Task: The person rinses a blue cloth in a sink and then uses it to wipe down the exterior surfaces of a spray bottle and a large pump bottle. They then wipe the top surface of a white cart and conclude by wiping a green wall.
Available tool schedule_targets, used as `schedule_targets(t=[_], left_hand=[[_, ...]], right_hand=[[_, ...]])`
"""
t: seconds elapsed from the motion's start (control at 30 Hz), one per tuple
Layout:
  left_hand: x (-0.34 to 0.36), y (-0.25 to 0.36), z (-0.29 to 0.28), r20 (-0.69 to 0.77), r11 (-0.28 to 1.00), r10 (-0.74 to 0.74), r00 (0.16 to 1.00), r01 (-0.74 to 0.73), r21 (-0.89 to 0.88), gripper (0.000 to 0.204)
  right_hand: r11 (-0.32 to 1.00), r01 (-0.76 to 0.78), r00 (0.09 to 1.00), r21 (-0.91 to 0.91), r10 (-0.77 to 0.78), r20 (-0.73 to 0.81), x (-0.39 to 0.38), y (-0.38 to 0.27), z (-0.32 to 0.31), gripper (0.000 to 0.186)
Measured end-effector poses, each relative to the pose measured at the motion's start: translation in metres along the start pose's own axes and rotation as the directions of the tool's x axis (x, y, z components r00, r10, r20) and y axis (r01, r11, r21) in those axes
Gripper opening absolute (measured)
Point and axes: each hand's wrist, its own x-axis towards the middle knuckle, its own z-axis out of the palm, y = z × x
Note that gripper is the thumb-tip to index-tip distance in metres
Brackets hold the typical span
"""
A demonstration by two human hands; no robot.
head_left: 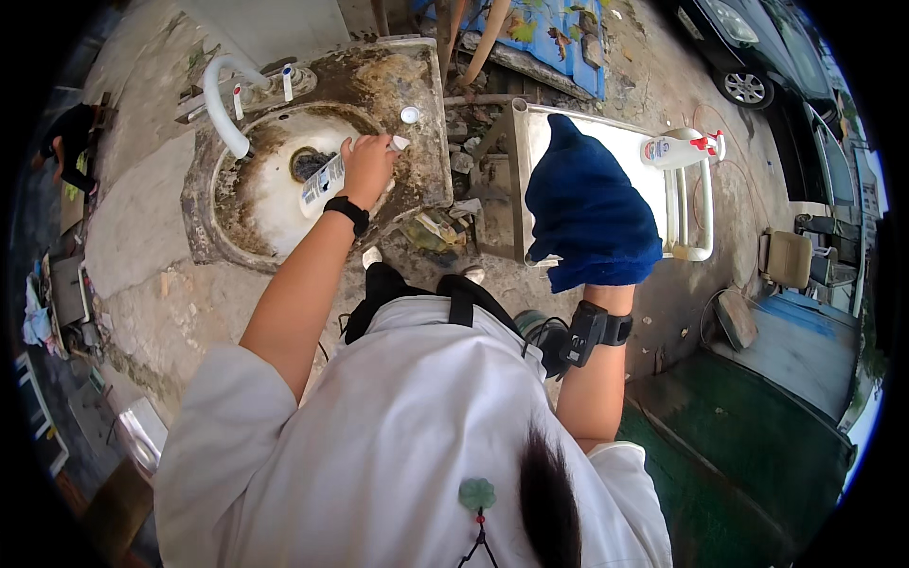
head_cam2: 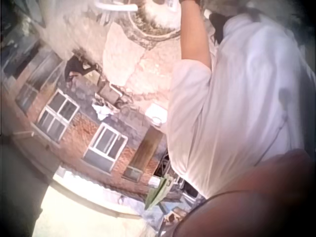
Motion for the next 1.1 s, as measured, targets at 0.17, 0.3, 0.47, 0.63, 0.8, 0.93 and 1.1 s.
schedule_targets(t=[0.17, 0.3, 0.47, 0.63, 0.8, 0.93, 1.1], left_hand=[[-0.022, 0.011, -0.059, -0.206, 0.979, 0.023, 0.978, -0.064, -0.192, 0.013], [-0.044, 0.050, -0.109, -0.288, 0.944, -0.013, 0.958, -0.083, -0.319, 0.017], [-0.040, 0.093, -0.125, -0.319, 0.862, 0.164, 0.933, -0.293, -0.413, 0.020], [-0.046, 0.101, -0.103, -0.183, 0.563, 0.027, 0.983, -0.166, -0.809, 0.038], [-0.046, 0.092, -0.096, -0.157, 0.616, 0.008, 0.988, -0.129, -0.777, 0.030], [-0.042, 0.094, -0.087, -0.178, 0.562, 0.015, 0.984, -0.156, -0.813, 0.029], [-0.044, 0.089, -0.092, -0.206, 0.687, 0.038, 0.978, -0.175, -0.705, 0.031]], right_hand=[[0.922, 0.178, 0.980, -0.344, -0.136, 0.144, -0.003, 0.018, 0.017, 0.027], [0.752, 0.490, 0.816, -0.440, -0.220, 0.534, 0.002, 0.024, 0.050, 0.024], [0.851, 0.312, 0.910, -0.423, -0.139, 0.390, -0.001, 0.048, 0.121, 0.023], [0.262, 0.683, 0.730, -0.682, -0.238, 0.640, 0.008, 0.085, 0.139, 0.023], [0.137, 0.594, 0.793, -0.792, 0.063, 0.606, 0.022, 0.061, 0.145, 0.025], [0.608, 0.419, 0.896, -0.674, -0.156, 0.417, -0.003, 0.092, 0.142, 0.034], [0.103, 0.708, 0.705, -0.699, -0.032, 0.709, 0.006, 0.061, 0.145, 0.014]])
